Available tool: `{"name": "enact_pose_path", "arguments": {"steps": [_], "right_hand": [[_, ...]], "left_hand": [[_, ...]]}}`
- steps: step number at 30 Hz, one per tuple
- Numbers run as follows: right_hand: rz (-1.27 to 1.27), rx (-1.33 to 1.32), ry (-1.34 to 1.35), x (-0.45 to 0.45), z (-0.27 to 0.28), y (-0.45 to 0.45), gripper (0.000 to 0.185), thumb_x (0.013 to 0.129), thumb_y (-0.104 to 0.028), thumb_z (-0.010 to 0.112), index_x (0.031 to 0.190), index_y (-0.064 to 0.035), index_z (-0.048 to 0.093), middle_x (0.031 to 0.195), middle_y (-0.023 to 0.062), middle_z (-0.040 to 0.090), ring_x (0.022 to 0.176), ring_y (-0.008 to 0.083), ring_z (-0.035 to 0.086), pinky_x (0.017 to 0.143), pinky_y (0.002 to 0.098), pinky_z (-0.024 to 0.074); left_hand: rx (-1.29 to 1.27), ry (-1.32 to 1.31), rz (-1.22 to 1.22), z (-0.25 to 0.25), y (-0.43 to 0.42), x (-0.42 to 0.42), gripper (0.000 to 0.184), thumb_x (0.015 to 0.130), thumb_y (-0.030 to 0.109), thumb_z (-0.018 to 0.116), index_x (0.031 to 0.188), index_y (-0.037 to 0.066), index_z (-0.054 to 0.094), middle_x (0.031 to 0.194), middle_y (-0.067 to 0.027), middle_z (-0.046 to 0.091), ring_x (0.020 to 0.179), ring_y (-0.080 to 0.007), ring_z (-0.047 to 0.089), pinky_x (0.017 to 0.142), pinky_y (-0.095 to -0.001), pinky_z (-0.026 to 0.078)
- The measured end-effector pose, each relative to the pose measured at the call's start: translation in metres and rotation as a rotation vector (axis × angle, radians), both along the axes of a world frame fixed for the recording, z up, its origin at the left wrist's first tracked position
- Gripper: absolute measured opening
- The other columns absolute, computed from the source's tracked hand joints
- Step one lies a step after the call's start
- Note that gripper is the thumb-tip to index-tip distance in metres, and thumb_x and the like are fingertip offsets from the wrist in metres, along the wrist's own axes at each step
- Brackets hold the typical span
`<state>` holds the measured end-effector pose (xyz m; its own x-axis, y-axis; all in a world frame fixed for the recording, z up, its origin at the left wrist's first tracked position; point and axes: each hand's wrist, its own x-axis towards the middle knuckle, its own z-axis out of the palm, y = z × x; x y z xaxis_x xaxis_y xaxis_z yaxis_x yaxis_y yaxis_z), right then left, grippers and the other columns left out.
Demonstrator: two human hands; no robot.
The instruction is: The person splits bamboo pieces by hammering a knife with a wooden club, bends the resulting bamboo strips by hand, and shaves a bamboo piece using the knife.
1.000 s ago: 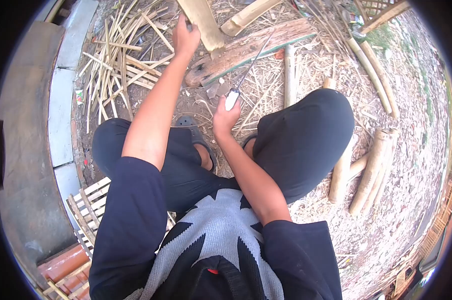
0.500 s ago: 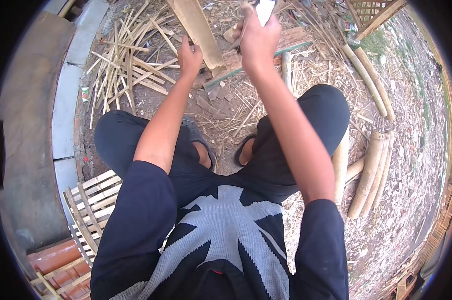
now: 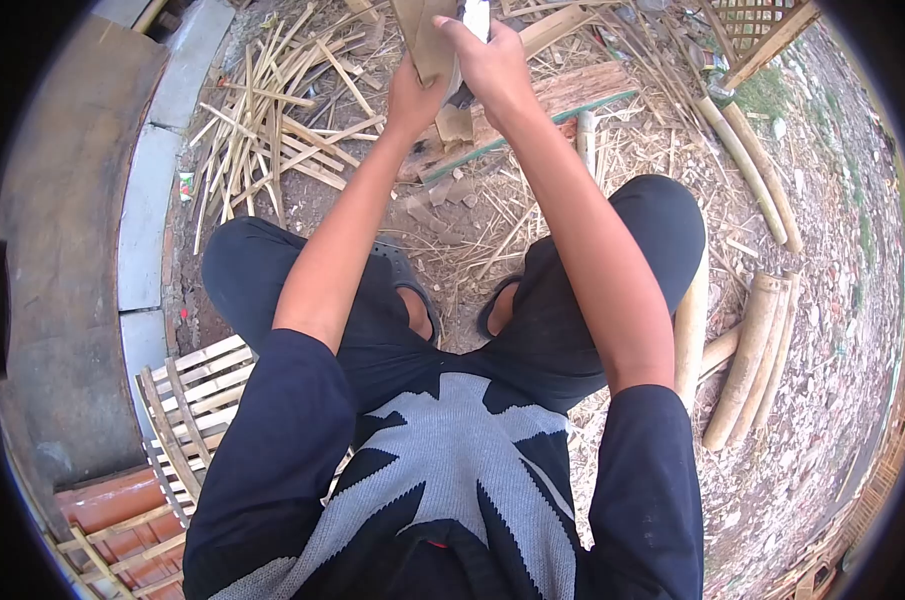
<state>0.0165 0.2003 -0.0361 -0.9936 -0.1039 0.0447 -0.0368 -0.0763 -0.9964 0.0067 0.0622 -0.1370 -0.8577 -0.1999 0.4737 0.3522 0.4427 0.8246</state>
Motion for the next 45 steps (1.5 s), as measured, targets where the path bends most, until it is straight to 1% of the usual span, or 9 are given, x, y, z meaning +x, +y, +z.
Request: {"name": "enact_pose_path", "arguments": {"steps": [4,7,9,14,17,21,31,40,45], "right_hand": [[0.028,-0.103,0.001,-0.005,-0.011,-0.008,0.031,0.090,-0.027,0.068,0.106,-0.0003,0.065,0.092,0.0037,0.062,0.088,0.0112,0.058,0.082,0.0311,0.0517],[-0.002,-0.105,0.009,-0.007,-0.011,-0.008,0.030,0.091,-0.025,0.067,0.105,0.0008,0.065,0.093,0.0052,0.062,0.086,0.0120,0.060,0.083,0.0327,0.0534],[-0.046,-0.052,-0.011,-0.006,-0.005,-0.009,0.029,0.090,-0.024,0.066,0.104,0.0025,0.065,0.094,0.0067,0.063,0.084,0.0131,0.062,0.082,0.0334,0.0539],[-0.159,0.027,0.096,0.008,0.014,0.000,0.025,0.088,-0.019,0.062,0.096,0.0056,0.062,0.074,0.0085,0.063,0.059,0.0151,0.062,0.051,0.0268,0.0483],[-0.153,0.144,0.190,0.018,0.037,0.012,0.026,0.089,-0.018,0.061,0.099,0.0052,0.062,0.068,0.0065,0.061,0.050,0.0112,0.055,0.046,0.0254,0.0446],[-0.039,0.284,0.264,0.032,0.076,0.026,0.027,0.091,-0.020,0.062,0.104,0.0037,0.065,0.066,0.0009,0.057,0.048,0.0079,0.052,0.045,0.0236,0.0412],[0.076,0.252,0.256,0.028,0.057,0.013,0.029,0.092,-0.028,0.065,0.090,0.0006,0.063,0.062,0.0002,0.055,0.046,0.0075,0.052,0.043,0.0247,0.0418],[0.108,0.288,0.178,0.021,0.052,0.000,0.032,0.088,-0.027,0.065,0.096,0.0045,0.062,0.063,0.0057,0.059,0.047,0.0131,0.059,0.044,0.0282,0.0450],[0.181,0.482,-0.010,-0.013,0.055,0.005,0.037,0.086,-0.027,0.064,0.100,0.0078,0.062,0.075,0.0113,0.065,0.063,0.0170,0.066,0.047,0.0322,0.0469]], "left_hand": [[0.054,0.121,-0.009,0.041,-0.002,-0.009,0.033,0.085,0.016,0.064,0.114,0.001,0.062,0.094,-0.0220,0.070,0.090,-0.0361,0.070,0.080,-0.0431,0.054],[0.229,0.277,-0.026,0.082,-0.001,-0.010,0.036,0.094,0.024,0.062,0.120,-0.001,0.059,0.098,-0.0207,0.068,0.091,-0.0253,0.067,0.082,-0.0376,0.050],[0.120,0.275,0.045,0.105,-0.009,-0.016,0.032,0.094,0.026,0.062,0.110,-0.002,0.063,0.087,-0.0192,0.067,0.081,-0.0222,0.064,0.074,-0.0368,0.049],[-0.225,0.076,0.212,0.124,-0.049,-0.045,0.036,0.090,0.032,0.067,0.085,-0.003,0.066,0.063,-0.0166,0.058,0.057,-0.0181,0.050,0.054,-0.0375,0.039],[-0.343,0.137,0.088,0.146,-0.067,-0.044,0.035,0.087,0.032,0.068,0.084,-0.003,0.068,0.062,-0.0184,0.059,0.055,-0.0185,0.053,0.054,-0.0381,0.042],[-0.307,0.214,0.066,0.152,-0.072,-0.043,0.031,0.086,0.030,0.067,0.086,-0.001,0.070,0.066,-0.0190,0.064,0.057,-0.0250,0.061,0.057,-0.0390,0.045],[-0.345,0.187,0.148,0.164,-0.053,-0.038,0.027,0.085,0.030,0.067,0.096,0.006,0.069,0.076,-0.0166,0.067,0.070,-0.0315,0.067,0.063,-0.0394,0.050],[-0.447,0.178,0.123,0.164,-0.061,-0.048,0.023,0.085,0.028,0.066,0.093,0.006,0.067,0.077,-0.0184,0.066,0.073,-0.0366,0.066,0.065,-0.0445,0.050],[-0.503,0.213,0.058,0.165,-0.072,-0.051,0.025,0.085,0.028,0.065,0.093,0.004,0.067,0.079,-0.0205,0.066,0.076,-0.0405,0.064,0.066,-0.0472,0.050]]}}
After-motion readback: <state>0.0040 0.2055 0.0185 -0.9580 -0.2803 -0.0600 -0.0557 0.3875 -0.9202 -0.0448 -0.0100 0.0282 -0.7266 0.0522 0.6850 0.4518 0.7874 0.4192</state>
